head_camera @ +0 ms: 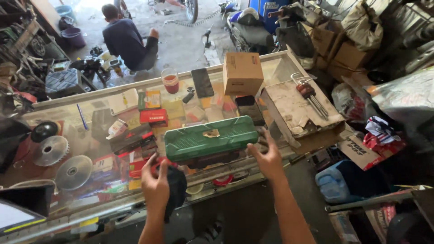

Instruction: Cleaning a small orange plastic component with a cloth and hex keys.

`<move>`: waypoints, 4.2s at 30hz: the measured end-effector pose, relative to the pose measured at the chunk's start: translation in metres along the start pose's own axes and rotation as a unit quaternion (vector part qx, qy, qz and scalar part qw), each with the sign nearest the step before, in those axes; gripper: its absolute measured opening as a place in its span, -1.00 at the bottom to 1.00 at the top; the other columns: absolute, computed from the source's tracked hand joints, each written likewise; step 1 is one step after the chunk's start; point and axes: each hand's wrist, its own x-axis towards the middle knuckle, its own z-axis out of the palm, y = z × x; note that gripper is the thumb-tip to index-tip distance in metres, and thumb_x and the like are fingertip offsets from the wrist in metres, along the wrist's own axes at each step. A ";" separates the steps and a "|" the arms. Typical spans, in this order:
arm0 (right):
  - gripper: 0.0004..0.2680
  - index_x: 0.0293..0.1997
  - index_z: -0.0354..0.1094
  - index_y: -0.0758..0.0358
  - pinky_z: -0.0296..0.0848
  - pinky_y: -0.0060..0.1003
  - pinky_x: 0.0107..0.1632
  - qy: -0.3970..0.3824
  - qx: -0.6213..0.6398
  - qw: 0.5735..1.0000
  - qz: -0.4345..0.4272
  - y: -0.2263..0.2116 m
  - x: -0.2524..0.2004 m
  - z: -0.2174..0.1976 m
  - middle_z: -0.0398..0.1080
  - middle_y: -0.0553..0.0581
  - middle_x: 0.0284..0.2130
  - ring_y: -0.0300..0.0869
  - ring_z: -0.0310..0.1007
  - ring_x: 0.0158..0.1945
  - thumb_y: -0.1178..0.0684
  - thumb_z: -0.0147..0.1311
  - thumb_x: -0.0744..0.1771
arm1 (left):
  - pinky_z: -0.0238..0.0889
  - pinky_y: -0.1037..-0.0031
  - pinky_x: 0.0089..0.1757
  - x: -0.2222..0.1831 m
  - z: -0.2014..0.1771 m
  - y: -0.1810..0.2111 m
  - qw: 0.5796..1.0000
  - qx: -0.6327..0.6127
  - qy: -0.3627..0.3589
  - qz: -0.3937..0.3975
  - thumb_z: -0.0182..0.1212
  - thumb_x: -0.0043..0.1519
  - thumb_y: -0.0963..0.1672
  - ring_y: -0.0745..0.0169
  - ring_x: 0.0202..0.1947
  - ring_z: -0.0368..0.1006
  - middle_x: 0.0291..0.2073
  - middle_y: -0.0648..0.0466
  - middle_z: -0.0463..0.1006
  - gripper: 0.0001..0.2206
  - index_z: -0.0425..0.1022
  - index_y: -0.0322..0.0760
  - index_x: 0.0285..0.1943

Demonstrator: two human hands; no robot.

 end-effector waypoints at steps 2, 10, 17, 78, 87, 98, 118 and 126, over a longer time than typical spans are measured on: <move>-0.52 0.34 0.24 0.41 0.39 -0.25 0.02 0.080 -0.033 0.994 -0.062 0.013 -0.028 0.003 0.45 0.23 0.05 -0.12 0.40 0.05 -0.03 0.29 0.32 | 0.27 0.45 -0.18 -0.019 -0.005 -0.005 0.999 -0.019 0.024 -0.021 0.24 0.30 -0.03 0.26 -0.27 0.35 -0.04 -0.03 0.52 -0.59 0.46 -0.35 0.26; -0.54 0.35 0.18 0.17 0.36 -0.27 0.22 -0.165 0.280 0.926 0.192 0.072 -0.206 0.030 0.43 0.01 0.09 -0.25 0.39 0.15 0.08 0.21 0.29 | 0.21 0.58 -0.18 -0.111 0.038 0.009 0.883 -0.309 -0.352 0.030 0.23 0.21 -0.21 0.41 -0.24 0.35 -0.15 0.07 0.46 -0.80 0.51 -0.44 -0.02; -0.62 0.20 0.39 0.40 0.44 -0.15 0.14 0.021 0.210 0.936 0.282 0.186 -0.287 -0.031 0.49 0.24 -0.01 -0.11 0.46 0.03 0.04 0.28 0.29 | 0.26 0.49 -0.13 -0.125 0.100 0.055 0.737 -0.335 -0.587 0.005 0.35 0.20 -0.15 0.27 -0.23 0.36 -0.13 -0.02 0.48 -0.71 0.53 -0.45 0.03; -0.84 -0.22 0.38 0.32 0.34 -0.19 -0.39 0.160 -0.019 0.982 0.103 0.016 0.079 -0.204 0.35 0.08 -0.52 -0.17 0.35 -0.50 0.06 0.18 0.27 | 0.38 0.22 0.11 -0.170 0.225 -0.316 0.654 0.144 -0.739 -0.069 0.45 0.07 0.00 -0.02 0.10 0.54 -0.02 -0.02 0.65 -0.54 0.54 -0.09 0.16; -0.91 -0.20 0.34 0.29 0.33 -0.32 -0.39 0.219 0.184 0.944 0.166 0.007 -0.143 -0.208 0.32 -0.01 -0.51 -0.31 0.32 -0.50 0.15 0.12 0.29 | 0.22 0.12 0.17 -0.195 0.230 -0.234 0.678 0.145 -0.720 0.041 0.34 0.16 -0.09 -0.35 0.25 0.31 0.23 -0.34 0.37 -0.23 -0.04 -0.25 0.53; -0.80 -0.13 0.45 0.30 0.37 -0.25 -0.29 0.338 -0.068 0.881 0.324 0.157 -0.372 -0.101 0.38 0.05 -0.45 -0.26 0.31 -0.36 0.10 0.28 0.23 | 0.22 0.34 0.17 -0.320 0.289 -0.120 0.538 -0.096 -0.815 -0.191 0.27 0.08 -0.14 0.13 0.15 0.39 0.15 0.04 0.49 -0.34 0.23 -0.24 0.45; -0.81 -0.04 0.39 0.34 0.44 -0.33 -0.19 0.261 0.241 0.833 0.424 0.589 -0.616 0.078 0.45 0.03 -0.34 -0.31 0.42 -0.29 0.01 0.13 0.39 | 0.30 0.53 0.05 -0.499 0.397 -0.479 0.511 -0.103 -0.841 -0.141 0.30 0.28 -0.19 0.43 -0.04 0.41 -0.07 0.16 0.57 -0.70 0.50 -0.37 0.19; -0.81 0.04 0.37 0.29 0.44 -0.33 -0.13 0.292 0.172 0.875 0.345 0.580 -0.604 0.056 0.44 -0.05 -0.30 -0.35 0.37 -0.22 0.02 0.08 0.39 | 0.33 0.46 0.09 -0.526 0.411 -0.472 0.412 -0.214 -0.876 -0.128 0.25 0.31 -0.23 0.36 0.00 0.46 -0.04 0.11 0.55 -0.67 0.40 -0.42 0.25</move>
